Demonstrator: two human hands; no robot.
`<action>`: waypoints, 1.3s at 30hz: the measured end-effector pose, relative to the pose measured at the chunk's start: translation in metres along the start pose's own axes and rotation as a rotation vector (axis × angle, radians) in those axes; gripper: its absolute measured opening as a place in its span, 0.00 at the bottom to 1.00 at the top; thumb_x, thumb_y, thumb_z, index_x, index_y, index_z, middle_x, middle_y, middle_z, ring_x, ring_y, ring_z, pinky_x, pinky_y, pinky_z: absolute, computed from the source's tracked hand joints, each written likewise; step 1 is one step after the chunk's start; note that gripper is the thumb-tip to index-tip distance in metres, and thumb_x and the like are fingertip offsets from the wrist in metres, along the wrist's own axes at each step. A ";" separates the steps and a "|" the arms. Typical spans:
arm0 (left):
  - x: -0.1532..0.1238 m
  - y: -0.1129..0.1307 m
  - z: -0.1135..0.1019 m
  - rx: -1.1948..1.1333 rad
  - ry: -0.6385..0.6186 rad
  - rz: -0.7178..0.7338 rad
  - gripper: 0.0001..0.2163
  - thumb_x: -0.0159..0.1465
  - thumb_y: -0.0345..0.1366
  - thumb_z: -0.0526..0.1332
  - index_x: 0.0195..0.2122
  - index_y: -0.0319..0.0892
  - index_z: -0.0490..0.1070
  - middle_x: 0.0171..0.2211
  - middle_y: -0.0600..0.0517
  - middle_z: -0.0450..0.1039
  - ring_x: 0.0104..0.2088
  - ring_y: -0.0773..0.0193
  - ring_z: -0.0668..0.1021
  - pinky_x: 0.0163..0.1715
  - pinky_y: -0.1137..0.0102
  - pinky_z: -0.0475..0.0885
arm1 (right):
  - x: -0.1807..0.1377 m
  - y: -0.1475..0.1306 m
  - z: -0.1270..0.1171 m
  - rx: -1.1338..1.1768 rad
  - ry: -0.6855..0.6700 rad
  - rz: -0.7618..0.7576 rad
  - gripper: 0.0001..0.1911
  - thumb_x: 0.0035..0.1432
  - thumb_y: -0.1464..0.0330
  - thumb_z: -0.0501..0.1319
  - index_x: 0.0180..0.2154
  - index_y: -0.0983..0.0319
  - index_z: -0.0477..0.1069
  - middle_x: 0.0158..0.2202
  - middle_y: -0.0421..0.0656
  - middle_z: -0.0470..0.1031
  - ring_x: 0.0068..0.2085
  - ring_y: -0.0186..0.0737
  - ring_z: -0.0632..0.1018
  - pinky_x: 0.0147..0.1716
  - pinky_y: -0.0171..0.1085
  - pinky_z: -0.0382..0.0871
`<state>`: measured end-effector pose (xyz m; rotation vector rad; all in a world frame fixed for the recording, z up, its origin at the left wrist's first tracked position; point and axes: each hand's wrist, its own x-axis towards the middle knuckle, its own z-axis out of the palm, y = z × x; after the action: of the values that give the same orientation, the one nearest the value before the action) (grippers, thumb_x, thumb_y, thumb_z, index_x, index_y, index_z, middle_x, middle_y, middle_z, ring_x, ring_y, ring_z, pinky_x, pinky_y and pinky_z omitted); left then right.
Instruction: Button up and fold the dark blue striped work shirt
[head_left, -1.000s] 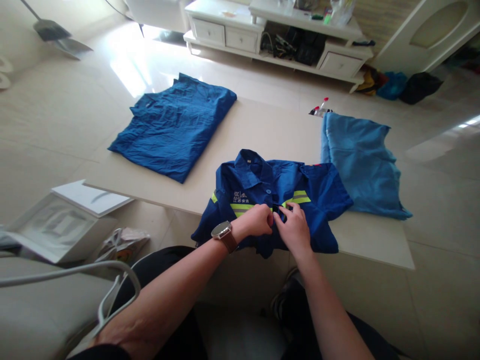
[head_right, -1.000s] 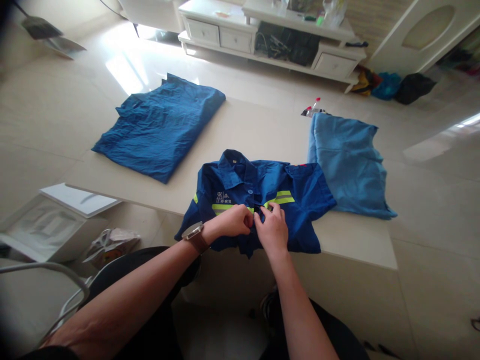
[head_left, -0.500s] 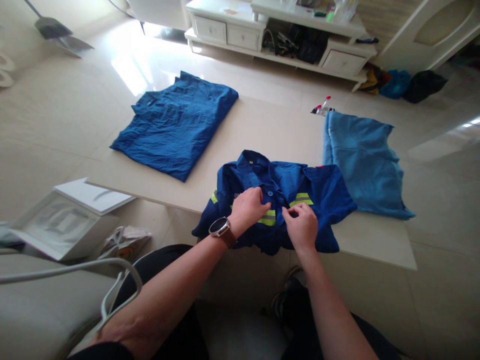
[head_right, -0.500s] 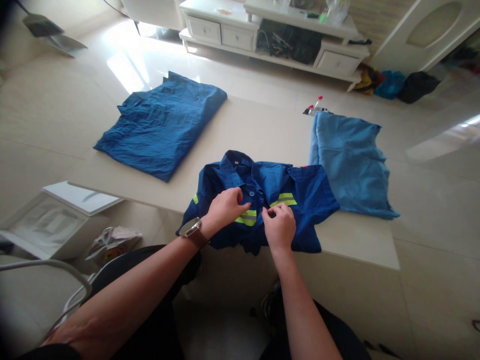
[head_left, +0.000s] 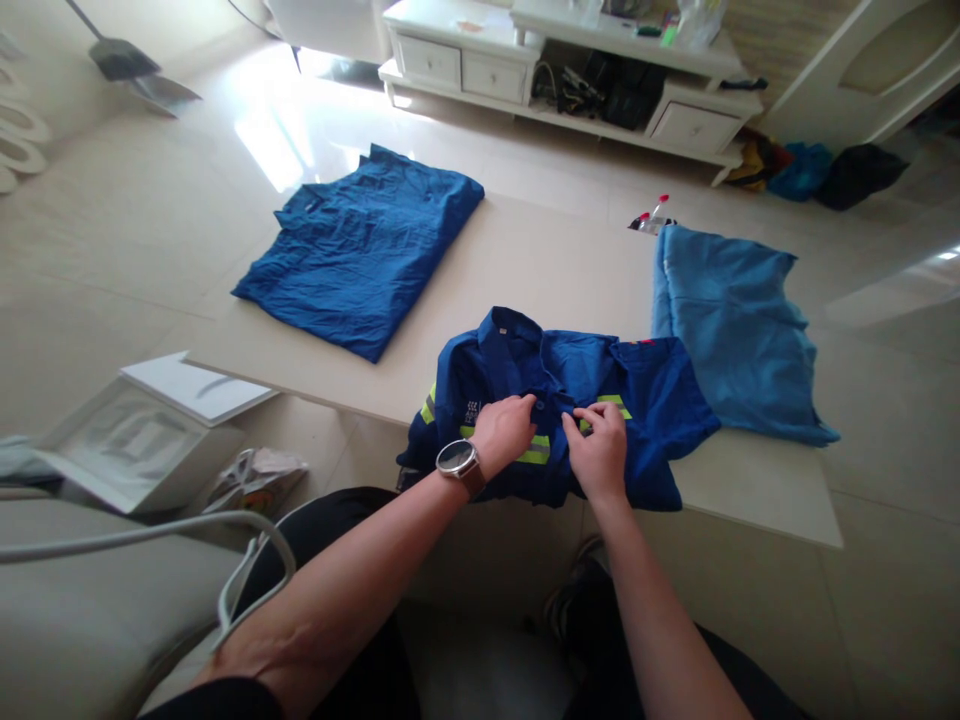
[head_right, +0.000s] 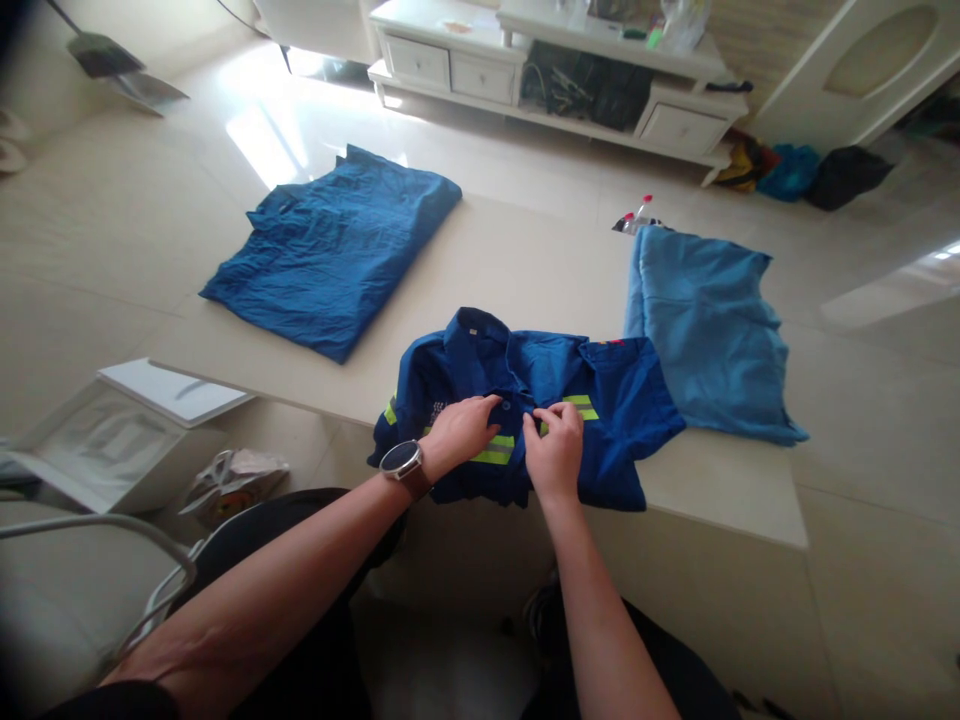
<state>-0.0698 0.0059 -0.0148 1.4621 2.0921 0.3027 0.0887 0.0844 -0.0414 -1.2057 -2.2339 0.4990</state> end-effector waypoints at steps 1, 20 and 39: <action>0.001 0.000 0.003 -0.007 -0.002 -0.007 0.17 0.69 0.37 0.60 0.59 0.44 0.72 0.52 0.43 0.78 0.52 0.53 0.81 0.52 0.63 0.74 | 0.000 -0.001 0.000 0.006 0.000 -0.007 0.13 0.64 0.62 0.61 0.35 0.63 0.81 0.38 0.48 0.71 0.42 0.47 0.72 0.47 0.46 0.70; 0.009 0.011 0.011 -0.018 0.059 0.000 0.10 0.73 0.32 0.50 0.46 0.43 0.71 0.47 0.45 0.78 0.43 0.54 0.82 0.41 0.64 0.75 | -0.006 -0.008 -0.004 0.131 -0.109 0.064 0.13 0.61 0.61 0.61 0.30 0.61 0.78 0.28 0.44 0.76 0.29 0.40 0.75 0.33 0.39 0.68; -0.003 0.021 -0.008 0.083 0.035 0.233 0.11 0.73 0.26 0.47 0.52 0.40 0.65 0.46 0.43 0.73 0.40 0.57 0.81 0.41 0.65 0.75 | -0.003 -0.011 -0.009 0.407 -0.128 0.224 0.14 0.60 0.60 0.60 0.34 0.62 0.80 0.34 0.46 0.82 0.35 0.44 0.79 0.38 0.40 0.74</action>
<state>-0.0570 0.0123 0.0029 1.7665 1.9839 0.3357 0.0886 0.0768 -0.0293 -1.2326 -1.9730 1.0876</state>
